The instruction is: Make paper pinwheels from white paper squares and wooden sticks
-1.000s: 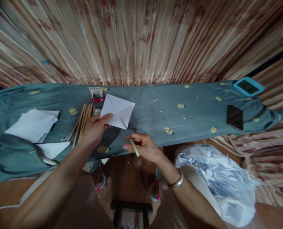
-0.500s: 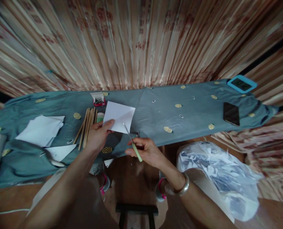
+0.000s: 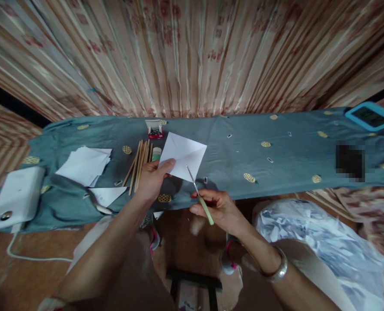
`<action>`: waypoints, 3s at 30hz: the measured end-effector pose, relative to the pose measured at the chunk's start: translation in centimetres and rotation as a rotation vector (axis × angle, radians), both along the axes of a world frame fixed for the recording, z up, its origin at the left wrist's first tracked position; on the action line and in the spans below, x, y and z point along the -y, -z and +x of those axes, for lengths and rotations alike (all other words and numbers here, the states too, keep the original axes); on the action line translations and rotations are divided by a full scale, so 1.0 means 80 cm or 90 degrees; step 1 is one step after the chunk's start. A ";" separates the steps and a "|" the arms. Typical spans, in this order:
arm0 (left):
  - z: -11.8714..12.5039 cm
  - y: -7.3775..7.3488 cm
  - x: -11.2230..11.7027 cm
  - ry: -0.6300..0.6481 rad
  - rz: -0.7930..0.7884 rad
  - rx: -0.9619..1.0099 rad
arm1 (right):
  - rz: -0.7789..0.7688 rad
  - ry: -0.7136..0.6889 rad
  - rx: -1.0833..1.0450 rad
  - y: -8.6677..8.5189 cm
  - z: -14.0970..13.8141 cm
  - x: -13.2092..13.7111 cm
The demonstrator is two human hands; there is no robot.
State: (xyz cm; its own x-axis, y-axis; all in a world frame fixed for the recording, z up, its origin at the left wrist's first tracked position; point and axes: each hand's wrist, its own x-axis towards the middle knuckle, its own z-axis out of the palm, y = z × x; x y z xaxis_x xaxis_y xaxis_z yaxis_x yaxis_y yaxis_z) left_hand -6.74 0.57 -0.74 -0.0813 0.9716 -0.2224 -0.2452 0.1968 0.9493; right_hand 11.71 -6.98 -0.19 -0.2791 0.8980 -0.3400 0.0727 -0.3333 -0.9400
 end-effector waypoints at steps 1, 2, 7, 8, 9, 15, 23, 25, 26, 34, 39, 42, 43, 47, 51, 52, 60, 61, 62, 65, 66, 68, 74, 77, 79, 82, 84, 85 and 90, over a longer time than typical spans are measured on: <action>0.000 0.000 0.000 0.002 -0.001 0.001 | 0.003 -0.001 0.003 0.000 0.000 0.001; 0.000 0.001 0.000 0.003 -0.002 0.000 | 0.006 -0.001 0.005 0.000 0.000 0.001; 0.000 0.000 0.002 0.010 0.000 -0.002 | 0.008 0.004 0.000 0.002 0.002 0.004; 0.000 0.000 0.002 0.010 -0.001 -0.001 | 0.007 0.006 -0.002 0.002 0.002 0.004; 0.001 -0.001 0.002 0.010 -0.002 0.001 | 0.006 0.009 -0.003 0.002 0.002 0.005; 0.004 -0.002 0.002 0.003 -0.010 0.004 | -0.024 0.032 -0.007 -0.001 0.002 0.005; 0.005 -0.003 0.004 0.008 -0.005 -0.029 | -0.044 0.055 -0.016 -0.002 0.001 0.004; 0.006 -0.002 0.005 0.012 -0.006 -0.040 | -0.041 0.058 -0.027 -0.002 0.001 0.004; 0.006 -0.002 0.005 0.016 -0.006 -0.042 | -0.042 0.057 -0.032 -0.002 0.001 0.004; 0.008 -0.001 0.007 0.019 -0.007 -0.040 | -0.050 0.053 -0.037 0.000 0.002 0.004; 0.008 0.000 0.006 0.016 -0.007 -0.031 | -0.043 0.059 -0.037 0.001 0.002 0.004; 0.008 0.000 0.006 0.019 -0.002 -0.030 | -0.031 0.057 -0.036 0.000 0.001 0.004; 0.008 0.000 0.006 0.022 -0.001 -0.031 | -0.025 0.056 -0.033 0.000 0.001 0.004; 0.009 0.000 0.007 0.026 -0.009 -0.039 | -0.018 0.053 -0.021 0.001 0.002 0.003; 0.010 0.001 0.008 0.019 -0.015 -0.039 | -0.030 0.049 -0.022 0.000 0.003 0.002; 0.010 0.001 0.008 0.018 -0.012 -0.036 | -0.032 0.050 -0.023 0.000 0.002 0.002; 0.011 0.001 0.008 0.019 -0.011 -0.027 | 0.005 0.047 -0.005 0.004 0.002 0.004; 0.011 0.001 0.008 0.022 -0.011 -0.024 | 0.011 0.045 0.003 0.004 0.003 0.004; 0.011 0.002 0.008 0.026 -0.009 -0.021 | 0.016 0.044 0.010 0.004 0.003 0.004; 0.011 0.002 0.008 0.033 0.000 -0.016 | 0.021 0.038 0.020 0.003 0.004 0.004; 0.011 0.002 0.008 0.033 0.001 -0.019 | 0.019 0.037 0.019 0.003 0.004 0.003; 0.011 0.002 0.008 0.028 0.001 -0.027 | 0.006 0.037 0.011 0.003 0.004 0.003; 0.010 0.001 0.008 0.023 0.005 -0.043 | -0.043 0.052 -0.021 0.002 0.004 0.002; 0.010 0.001 0.006 0.018 0.003 -0.047 | -0.054 0.055 -0.029 0.001 0.001 0.001; 0.011 -0.001 0.005 0.013 0.001 -0.045 | -0.064 0.066 -0.041 -0.001 -0.001 0.000; 0.012 -0.003 0.004 0.009 -0.001 -0.038 | -0.066 0.085 -0.059 -0.003 -0.005 -0.001; 0.013 -0.004 0.003 0.008 -0.001 -0.030 | -0.066 0.091 -0.069 -0.003 -0.007 -0.002; 0.013 -0.005 0.002 0.006 0.000 -0.025 | -0.066 0.092 -0.073 -0.003 -0.008 -0.003; 0.015 -0.004 -0.002 -0.012 0.005 -0.006 | -0.036 0.085 -0.078 0.000 -0.009 -0.006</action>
State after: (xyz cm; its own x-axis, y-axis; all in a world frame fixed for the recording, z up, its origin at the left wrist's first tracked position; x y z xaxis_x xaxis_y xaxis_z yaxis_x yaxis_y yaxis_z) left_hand -5.56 0.72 -0.42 -0.1012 0.9715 -0.2142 -0.2394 0.1852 0.9531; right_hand 11.01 -6.49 -0.16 -0.2008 0.9102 -0.3622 -0.0904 -0.3853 -0.9183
